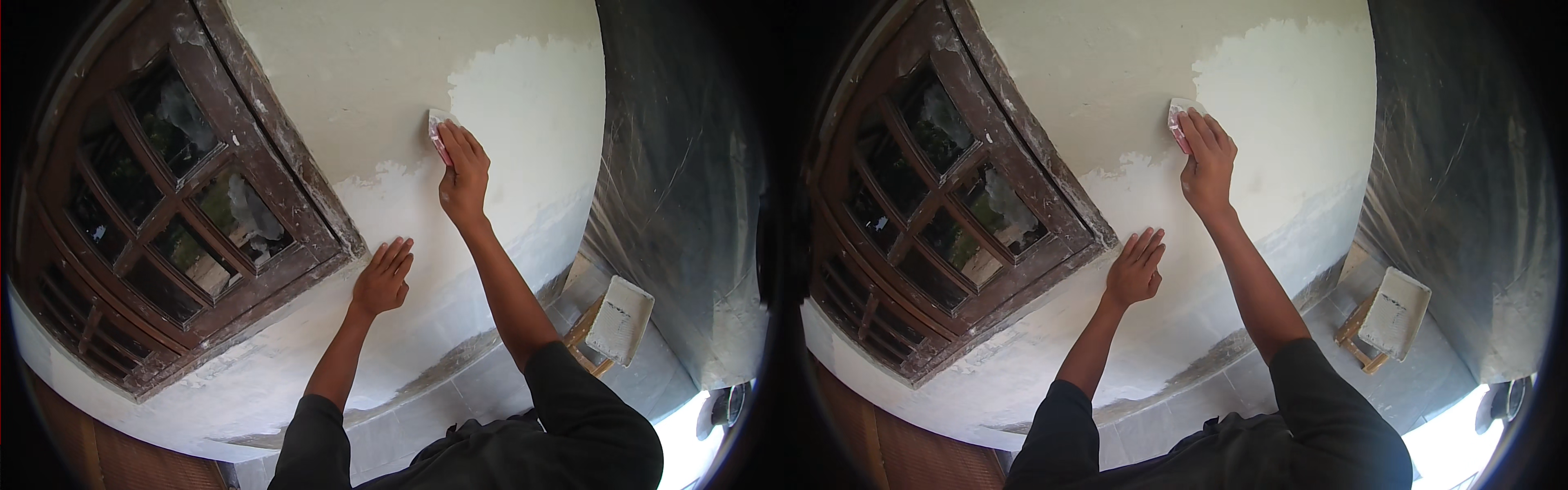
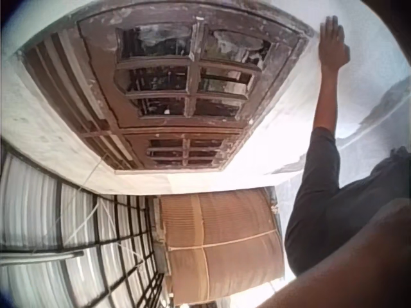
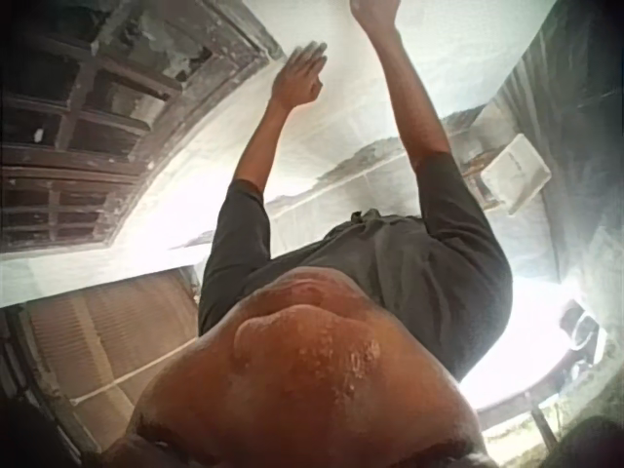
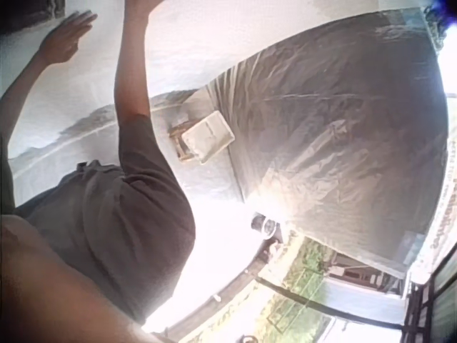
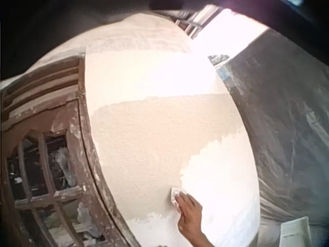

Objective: The person applies white putty to a wall using a putty knife.

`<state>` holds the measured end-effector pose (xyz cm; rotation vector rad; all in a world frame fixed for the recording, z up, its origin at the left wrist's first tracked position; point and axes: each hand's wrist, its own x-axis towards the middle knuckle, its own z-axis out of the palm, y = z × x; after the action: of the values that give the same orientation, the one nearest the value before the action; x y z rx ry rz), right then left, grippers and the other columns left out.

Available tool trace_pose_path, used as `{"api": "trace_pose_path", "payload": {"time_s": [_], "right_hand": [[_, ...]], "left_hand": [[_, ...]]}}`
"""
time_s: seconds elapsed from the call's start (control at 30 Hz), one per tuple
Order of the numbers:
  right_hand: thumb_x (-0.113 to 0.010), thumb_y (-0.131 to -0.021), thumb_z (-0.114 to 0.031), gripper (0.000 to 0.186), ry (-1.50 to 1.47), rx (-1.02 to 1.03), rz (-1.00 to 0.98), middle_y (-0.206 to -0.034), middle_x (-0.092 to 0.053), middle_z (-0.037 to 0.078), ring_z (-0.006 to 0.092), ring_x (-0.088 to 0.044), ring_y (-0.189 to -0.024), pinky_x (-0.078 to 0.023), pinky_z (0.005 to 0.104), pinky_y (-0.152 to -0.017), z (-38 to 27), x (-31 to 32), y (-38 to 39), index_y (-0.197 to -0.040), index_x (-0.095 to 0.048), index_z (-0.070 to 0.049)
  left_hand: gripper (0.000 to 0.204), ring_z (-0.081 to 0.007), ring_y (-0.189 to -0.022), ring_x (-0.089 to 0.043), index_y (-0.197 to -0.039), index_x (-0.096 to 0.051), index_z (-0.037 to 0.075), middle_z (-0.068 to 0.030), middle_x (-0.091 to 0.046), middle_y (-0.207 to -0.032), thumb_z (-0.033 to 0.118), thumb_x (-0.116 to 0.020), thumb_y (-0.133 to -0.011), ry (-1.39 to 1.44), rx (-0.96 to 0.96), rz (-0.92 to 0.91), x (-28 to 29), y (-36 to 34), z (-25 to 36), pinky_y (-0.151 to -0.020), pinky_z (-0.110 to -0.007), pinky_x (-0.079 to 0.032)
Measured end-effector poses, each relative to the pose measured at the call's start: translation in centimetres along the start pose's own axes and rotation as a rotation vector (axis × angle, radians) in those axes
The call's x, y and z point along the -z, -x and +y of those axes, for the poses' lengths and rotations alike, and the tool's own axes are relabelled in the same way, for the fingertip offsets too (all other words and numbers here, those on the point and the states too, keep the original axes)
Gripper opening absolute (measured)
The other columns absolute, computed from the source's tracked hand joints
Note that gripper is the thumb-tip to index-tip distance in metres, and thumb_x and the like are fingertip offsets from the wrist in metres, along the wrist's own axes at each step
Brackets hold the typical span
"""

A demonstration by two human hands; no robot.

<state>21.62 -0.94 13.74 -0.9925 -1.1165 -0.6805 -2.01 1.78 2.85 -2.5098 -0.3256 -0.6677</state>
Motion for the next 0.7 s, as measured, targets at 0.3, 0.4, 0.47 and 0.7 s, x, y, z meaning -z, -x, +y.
{"api": "trace_pose_path", "payload": {"time_s": [0.3,0.4,0.47,0.7], "right_hand": [[-0.057,-0.079,0.009,0.063,0.199,0.006,-0.036,-0.146,-0.058,0.006,0.0264,-0.051,-0.133,-0.027,0.0443,-0.107,-4.2,-1.3,6.5,-0.138,-0.061,-0.013],[-0.053,-0.079,0.013,0.07,0.209,-0.027,0.118,-0.148,-0.056,0.008,0.0312,-0.049,-0.135,-0.029,0.047,-0.107,-2.3,-1.2,2.0,-0.145,-0.054,-0.008],[-0.053,-0.079,0.013,0.07,0.178,-0.044,0.094,-0.149,-0.054,0.01,0.0338,-0.046,-0.138,-0.029,0.0502,-0.11,-1.6,-1.9,0.9,-0.146,-0.052,-0.008],[-0.054,-0.081,0.011,0.064,0.101,-0.005,-0.145,-0.149,-0.054,0.011,0.033,-0.048,-0.139,-0.032,0.0507,-0.11,-7.5,-2.8,9.1,-0.142,-0.055,-0.007]], "left_hand": [[0.045,-0.0307,-0.144,-0.044,-0.123,-0.062,0.001,-0.0139,-0.054,-0.15,0.017,-0.055,-0.081,-0.025,0.005,0.058,-0.8,0.4,-0.1,-0.122,-0.05,-0.028],[0.042,-0.0304,-0.145,-0.042,-0.12,-0.063,0.001,-0.0137,-0.052,-0.151,0.018,-0.055,-0.082,-0.027,0.0,0.078,-0.9,0.0,0.1,-0.122,-0.05,-0.027],[0.044,-0.0311,-0.145,-0.043,-0.122,-0.063,0.001,-0.0149,-0.055,-0.148,0.017,-0.055,-0.082,0.002,0.002,0.06,-0.7,-0.6,0.5,-0.122,-0.05,-0.027],[0.044,-0.0354,-0.143,-0.045,-0.125,-0.064,0.001,-0.0165,-0.061,-0.141,0.014,-0.057,-0.083,0.018,0.023,0.013,-2.2,1.7,-1.3,-0.121,-0.052,-0.03]]}}
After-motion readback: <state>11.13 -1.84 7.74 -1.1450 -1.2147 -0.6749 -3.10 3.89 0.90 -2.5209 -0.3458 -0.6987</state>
